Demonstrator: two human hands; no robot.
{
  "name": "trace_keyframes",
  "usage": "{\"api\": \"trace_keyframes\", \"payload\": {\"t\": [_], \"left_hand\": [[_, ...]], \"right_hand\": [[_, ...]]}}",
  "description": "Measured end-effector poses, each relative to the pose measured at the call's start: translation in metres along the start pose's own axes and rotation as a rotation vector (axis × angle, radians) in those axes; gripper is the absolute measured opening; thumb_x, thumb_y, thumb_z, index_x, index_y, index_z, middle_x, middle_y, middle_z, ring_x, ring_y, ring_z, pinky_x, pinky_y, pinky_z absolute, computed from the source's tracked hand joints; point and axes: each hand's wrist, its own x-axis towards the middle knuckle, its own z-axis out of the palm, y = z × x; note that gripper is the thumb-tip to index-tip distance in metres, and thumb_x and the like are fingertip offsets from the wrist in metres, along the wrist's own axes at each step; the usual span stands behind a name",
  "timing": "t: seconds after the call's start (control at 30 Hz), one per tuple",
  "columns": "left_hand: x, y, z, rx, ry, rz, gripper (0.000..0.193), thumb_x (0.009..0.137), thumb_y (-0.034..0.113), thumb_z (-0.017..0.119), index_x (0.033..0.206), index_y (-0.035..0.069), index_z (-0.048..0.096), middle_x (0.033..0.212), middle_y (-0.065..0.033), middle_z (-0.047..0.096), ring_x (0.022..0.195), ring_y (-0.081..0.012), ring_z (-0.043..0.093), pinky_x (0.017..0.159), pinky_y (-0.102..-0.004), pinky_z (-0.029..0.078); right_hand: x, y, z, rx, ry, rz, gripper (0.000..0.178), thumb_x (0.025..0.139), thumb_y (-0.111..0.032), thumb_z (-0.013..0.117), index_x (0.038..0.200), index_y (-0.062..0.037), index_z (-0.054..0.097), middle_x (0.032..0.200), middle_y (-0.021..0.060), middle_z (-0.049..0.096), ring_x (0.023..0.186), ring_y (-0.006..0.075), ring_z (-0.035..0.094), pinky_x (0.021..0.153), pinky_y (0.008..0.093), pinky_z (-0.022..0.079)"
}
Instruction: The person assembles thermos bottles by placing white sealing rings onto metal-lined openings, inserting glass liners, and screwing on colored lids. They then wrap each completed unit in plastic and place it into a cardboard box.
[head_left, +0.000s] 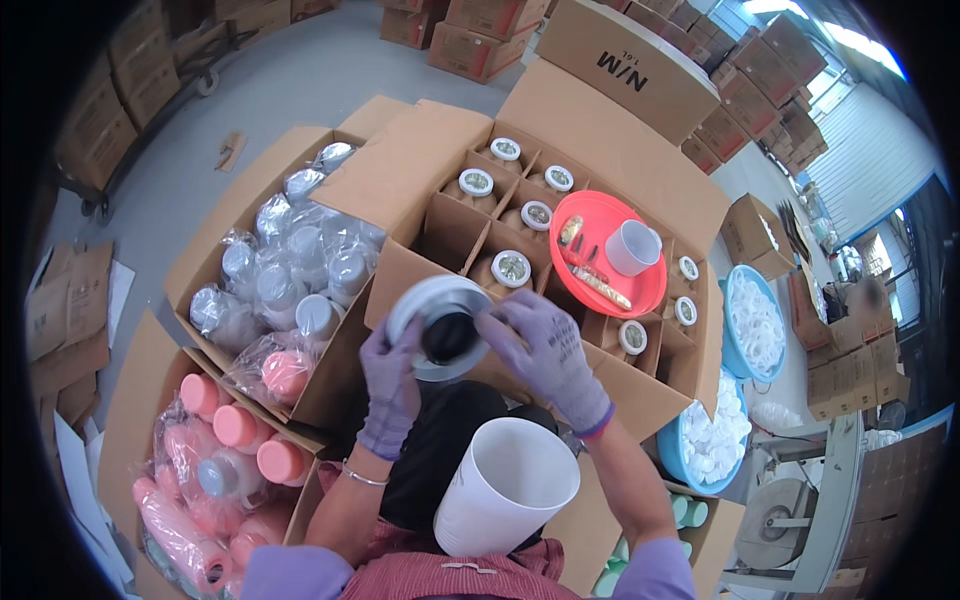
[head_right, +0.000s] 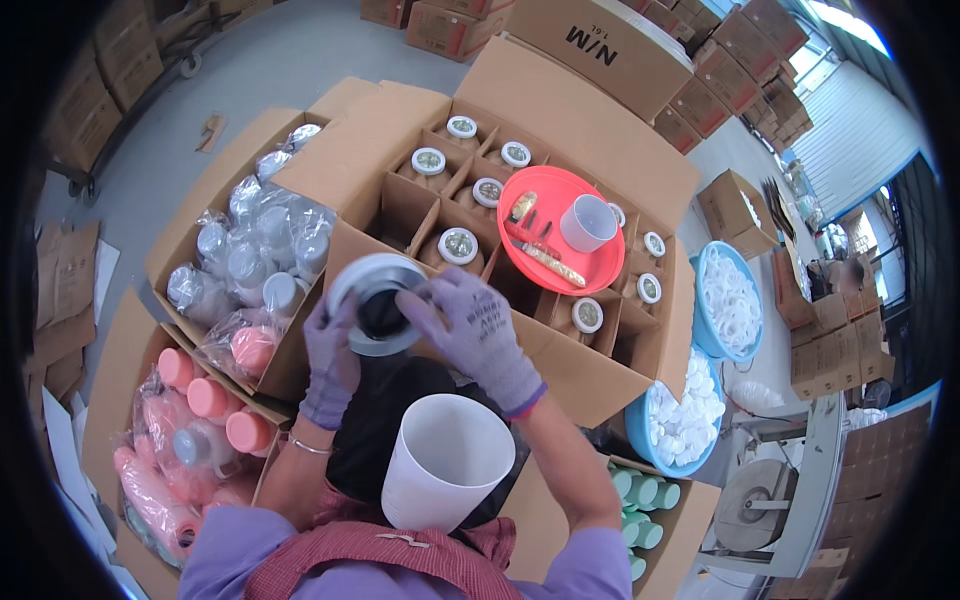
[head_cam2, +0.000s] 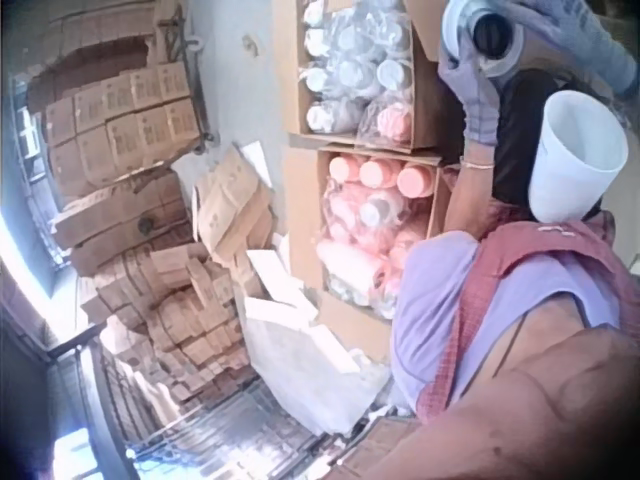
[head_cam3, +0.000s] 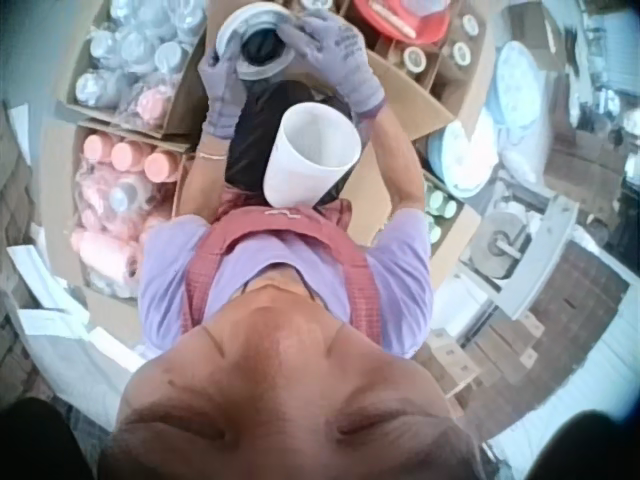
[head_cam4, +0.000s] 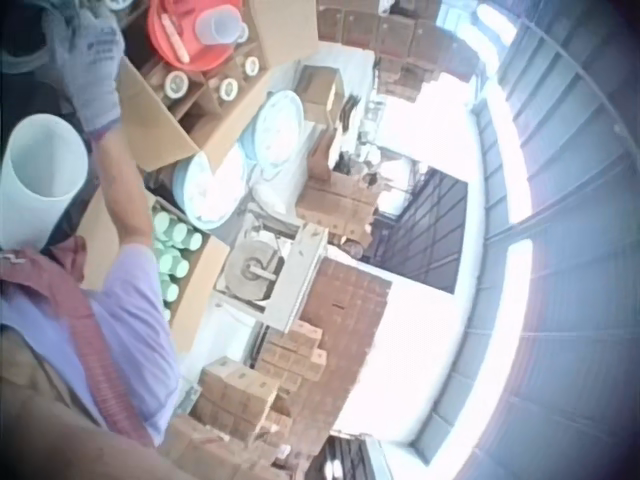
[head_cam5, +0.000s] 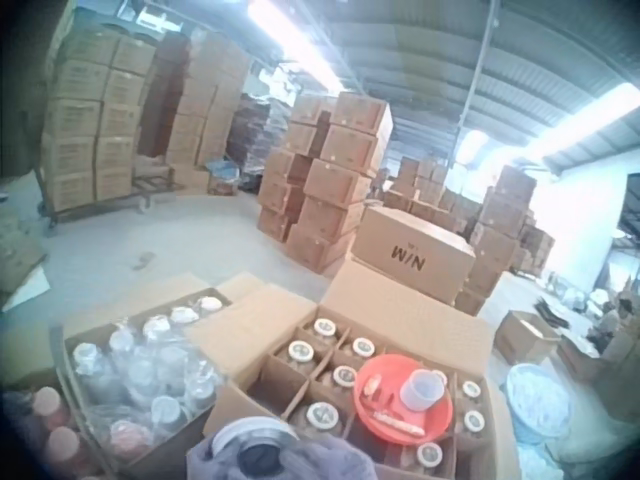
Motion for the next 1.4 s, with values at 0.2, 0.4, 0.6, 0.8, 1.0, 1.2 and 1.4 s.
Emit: {"api": "trace_keyframes", "payload": {"t": [0.2, 0.4, 0.6, 0.8, 1.0, 1.2, 1.4], "left_hand": [[0.015, 0.012, -0.014, -0.006, 0.036, 0.144, 0.033, 0.097, 0.015, 0.062, 0.122, -0.005, 0.062, 0.108, -0.0056, 0.066, 0.098, -0.0106, 0.059, 0.089, -0.0246, 0.046], [0.026, -0.030, -0.018, -0.420, -0.237, -0.022, 0.041, 0.102, 0.020, 0.050, 0.140, 0.007, 0.047, 0.134, -0.0103, 0.056, 0.118, -0.0202, 0.059, 0.101, -0.0344, 0.048], [0.032, -0.030, 0.013, -0.649, -0.517, -0.445, 0.059, 0.102, 0.049, 0.039, 0.150, 0.014, 0.035, 0.146, -0.0115, 0.047, 0.129, -0.0327, 0.053, 0.101, -0.0613, 0.047], [0.028, 0.015, 0.062, -0.913, -0.890, -0.494, 0.057, 0.105, 0.047, 0.031, 0.147, 0.008, 0.034, 0.145, -0.0132, 0.048, 0.127, -0.0300, 0.054, 0.102, -0.0510, 0.049], [0.008, -0.039, 0.013, 0.363, -0.898, 0.366, 0.058, 0.099, 0.025, 0.051, 0.149, 0.004, 0.032, 0.148, -0.0129, 0.043, 0.134, -0.0249, 0.045, 0.113, -0.0405, 0.037], [-0.052, -0.019, -0.010, 0.523, -0.967, 0.207, 0.057, 0.099, 0.021, 0.056, 0.149, 0.001, 0.035, 0.144, -0.0179, 0.047, 0.131, -0.0260, 0.049, 0.112, -0.0374, 0.039], [-0.098, -0.008, -0.061, -0.209, -0.484, -0.512, 0.072, 0.101, 0.053, 0.039, 0.148, -0.001, 0.032, 0.144, -0.0210, 0.048, 0.130, -0.0295, 0.051, 0.111, -0.0424, 0.042]], "right_hand": [[0.049, 0.100, 0.051, -0.219, 0.220, 0.180, 0.049, 0.083, -0.022, 0.069, 0.129, -0.0120, 0.056, 0.121, 0.0195, 0.057, 0.111, 0.0375, 0.057, 0.096, 0.0453, 0.048], [0.061, 0.092, 0.030, -0.156, 0.195, 0.200, 0.055, 0.078, -0.022, 0.074, 0.130, -0.0109, 0.056, 0.116, 0.0201, 0.057, 0.111, 0.0380, 0.057, 0.095, 0.0457, 0.048], [0.050, 0.011, -0.072, -0.192, 0.558, -0.105, 0.058, 0.068, -0.026, 0.080, 0.121, -0.0117, 0.061, 0.108, 0.0145, 0.057, 0.101, 0.0349, 0.056, 0.090, 0.0446, 0.047], [-0.025, -0.025, -0.074, -0.426, 0.521, -0.393, 0.068, 0.063, -0.048, 0.082, 0.122, -0.0212, 0.062, 0.128, 0.0122, 0.049, 0.119, 0.0384, 0.045, 0.105, 0.0603, 0.032], [-0.104, -0.011, -0.040, 0.108, 0.220, -0.464, 0.067, 0.072, -0.040, 0.079, 0.131, -0.0182, 0.058, 0.146, 0.0178, 0.043, 0.131, 0.0365, 0.043, 0.114, 0.0553, 0.027], [-0.130, -0.004, -0.007, 0.863, 0.452, 0.194, 0.080, 0.078, -0.017, 0.075, 0.147, -0.0014, 0.039, 0.153, 0.0167, 0.032, 0.144, 0.0284, 0.030, 0.113, 0.0419, 0.036], [-0.144, -0.010, 0.015, 1.016, -0.161, 0.293, 0.037, 0.092, -0.018, 0.063, 0.128, -0.0053, 0.062, 0.118, 0.0107, 0.064, 0.114, 0.0217, 0.061, 0.100, 0.0347, 0.046]]}}
